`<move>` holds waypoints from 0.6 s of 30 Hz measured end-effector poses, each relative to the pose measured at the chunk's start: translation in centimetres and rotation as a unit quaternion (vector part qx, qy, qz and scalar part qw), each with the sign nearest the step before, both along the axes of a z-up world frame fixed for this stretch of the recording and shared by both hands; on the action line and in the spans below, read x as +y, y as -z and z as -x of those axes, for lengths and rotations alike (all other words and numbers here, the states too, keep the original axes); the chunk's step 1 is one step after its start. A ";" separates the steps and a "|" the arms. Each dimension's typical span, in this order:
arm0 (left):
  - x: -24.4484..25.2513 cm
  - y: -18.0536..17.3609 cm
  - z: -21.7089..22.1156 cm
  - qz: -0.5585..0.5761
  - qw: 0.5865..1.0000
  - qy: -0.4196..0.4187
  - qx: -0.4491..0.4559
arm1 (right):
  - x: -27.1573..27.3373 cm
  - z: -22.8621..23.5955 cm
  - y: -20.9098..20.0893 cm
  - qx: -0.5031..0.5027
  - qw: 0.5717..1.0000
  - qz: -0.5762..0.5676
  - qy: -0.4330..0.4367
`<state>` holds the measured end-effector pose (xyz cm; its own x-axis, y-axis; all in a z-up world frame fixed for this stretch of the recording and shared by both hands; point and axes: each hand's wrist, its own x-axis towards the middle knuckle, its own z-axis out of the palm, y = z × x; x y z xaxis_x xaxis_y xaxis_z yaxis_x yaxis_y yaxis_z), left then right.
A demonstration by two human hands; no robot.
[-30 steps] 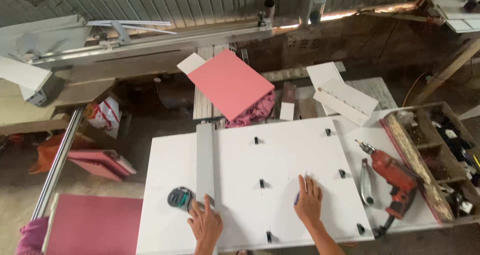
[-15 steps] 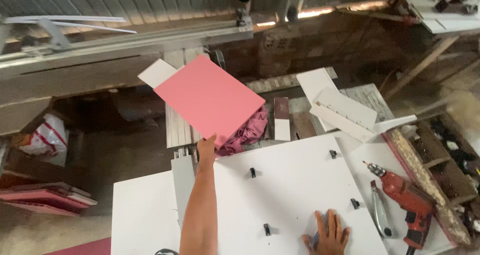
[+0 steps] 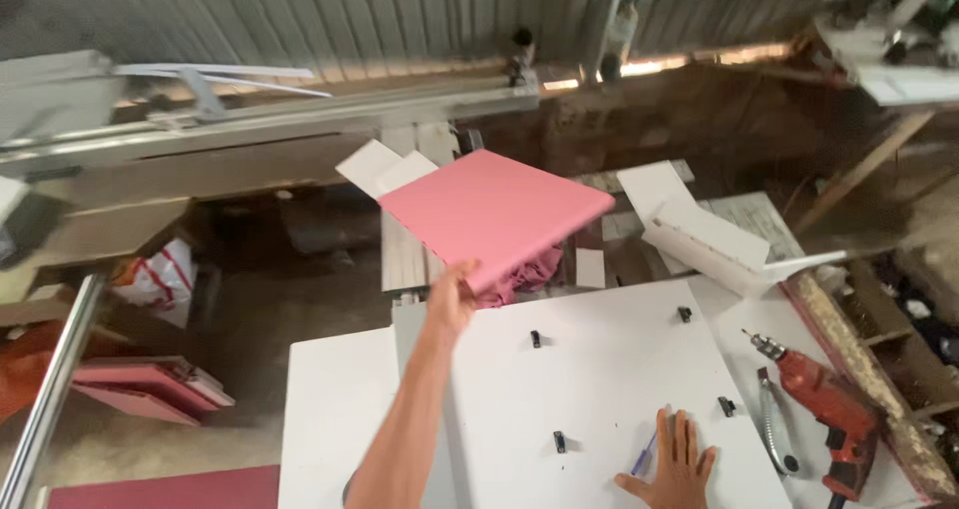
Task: The person uses a drill to secure screws into a white board, marks measurements with a pen, and arranges pink and white furniture panels on a workbench.
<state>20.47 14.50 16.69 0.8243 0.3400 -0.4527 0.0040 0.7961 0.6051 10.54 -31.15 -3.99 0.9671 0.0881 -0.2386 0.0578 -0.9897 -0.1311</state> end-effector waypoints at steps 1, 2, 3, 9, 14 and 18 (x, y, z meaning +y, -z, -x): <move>-1.5 -1.6 2.3 0.002 0.999 0.006 -0.042 | -0.3 -0.3 -0.9 0.064 0.998 -0.014 -0.012; -3.0 -3.1 4.7 0.000 0.999 0.003 -0.050 | -0.2 -0.5 -1.5 0.056 0.998 -0.016 -0.015; -4.6 -4.5 7.2 -0.080 0.996 0.027 -0.036 | -0.2 -0.7 -2.2 0.009 0.995 -0.089 0.049; -17.3 -15.3 26.5 -0.414 0.901 0.097 0.092 | 3.7 10.1 -17.9 -0.277 0.909 -0.309 -0.027; -27.6 -17.0 37.4 -0.423 0.899 0.086 0.067 | 2.6 16.6 -20.2 -0.345 0.858 -0.302 -0.230; -31.0 -22.2 42.6 -0.451 0.865 0.214 0.045 | 0.0 21.0 -19.5 -0.271 0.891 -0.330 -0.154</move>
